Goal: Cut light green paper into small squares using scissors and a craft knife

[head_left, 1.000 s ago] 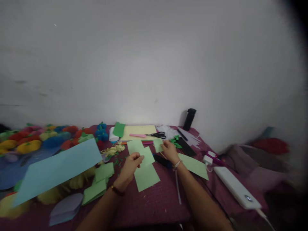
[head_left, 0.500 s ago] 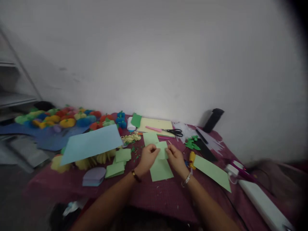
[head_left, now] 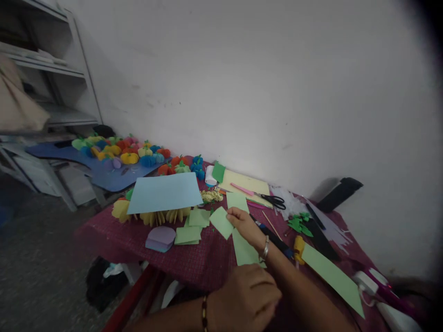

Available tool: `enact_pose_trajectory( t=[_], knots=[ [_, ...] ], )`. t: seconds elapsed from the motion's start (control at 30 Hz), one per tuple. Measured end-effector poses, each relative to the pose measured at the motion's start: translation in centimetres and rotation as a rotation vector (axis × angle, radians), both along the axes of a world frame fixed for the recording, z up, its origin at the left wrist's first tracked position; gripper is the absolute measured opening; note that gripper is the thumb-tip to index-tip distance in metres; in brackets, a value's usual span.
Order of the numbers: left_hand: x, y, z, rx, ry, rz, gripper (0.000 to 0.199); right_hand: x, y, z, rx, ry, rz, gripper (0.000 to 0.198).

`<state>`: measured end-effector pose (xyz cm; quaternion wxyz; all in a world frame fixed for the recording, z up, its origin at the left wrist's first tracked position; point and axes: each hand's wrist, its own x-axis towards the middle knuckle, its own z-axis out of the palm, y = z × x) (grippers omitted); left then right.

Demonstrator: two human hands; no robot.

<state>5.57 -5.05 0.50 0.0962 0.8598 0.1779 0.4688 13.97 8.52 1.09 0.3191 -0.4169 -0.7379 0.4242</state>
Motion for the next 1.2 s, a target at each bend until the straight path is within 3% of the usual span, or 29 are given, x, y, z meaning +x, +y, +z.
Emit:
enact_pose_trajectory(
  t=[0.17,0.23,0.3,0.4,0.47,0.53,0.63,0.7,0.77,0.87,1.0,1.2],
  knots=[
    [-1.6,0.2,-2.0,-0.184,-0.222,0.114,0.014,-4.3,0.1,-0.7,0.67,-0.32,-0.217,0.01],
    [-1.7,0.4,-2.9,-0.201,-0.26,0.105,0.015,-5.2,-0.1,-1.7,0.827,-0.514,-0.119,0.012],
    [-1.8,0.7,-3.5,-0.193,-0.292,0.084,0.017,-5.6,-0.3,-2.7,0.874,-0.678,0.061,0.014],
    [-1.7,1.2,-4.0,-0.163,-0.346,0.072,0.018,-5.7,-0.5,-3.5,0.79,-0.726,0.219,0.011],
    [-1.6,1.5,-4.2,-0.137,-0.37,0.074,0.018,-5.9,-0.1,-3.3,0.647,-0.581,0.118,0.013],
    [-1.3,1.7,-4.4,-0.104,-0.391,0.076,0.017,-6.5,1.1,-2.6,0.408,-0.325,-0.057,0.018],
    [-0.9,1.9,-4.6,-0.067,-0.424,0.066,0.018,-8.2,3.5,-1.5,-0.109,0.048,-0.189,0.028],
    [-0.9,2.2,-4.7,-0.061,-0.427,0.065,0.018,-9.6,4.9,-1.1,-0.394,0.194,-0.166,0.036],
    [-1.0,2.4,-4.8,-0.058,-0.425,0.083,0.018,-11.0,5.7,-1.0,-0.526,0.291,-0.123,0.036],
    [-1.4,2.7,-4.8,-0.052,-0.417,0.107,0.018,-12.4,6.0,-1.1,-0.537,0.401,-0.106,0.03],
    [-2.0,2.7,-4.9,-0.064,-0.356,0.123,0.019,-11.6,7.3,-0.3,-0.476,0.578,-0.233,0.024],
    [-2.1,2.9,-4.9,-0.103,-0.266,0.123,0.019,-2.0,12.9,0.8,-0.317,0.634,-0.627,0.014]
  ],
)
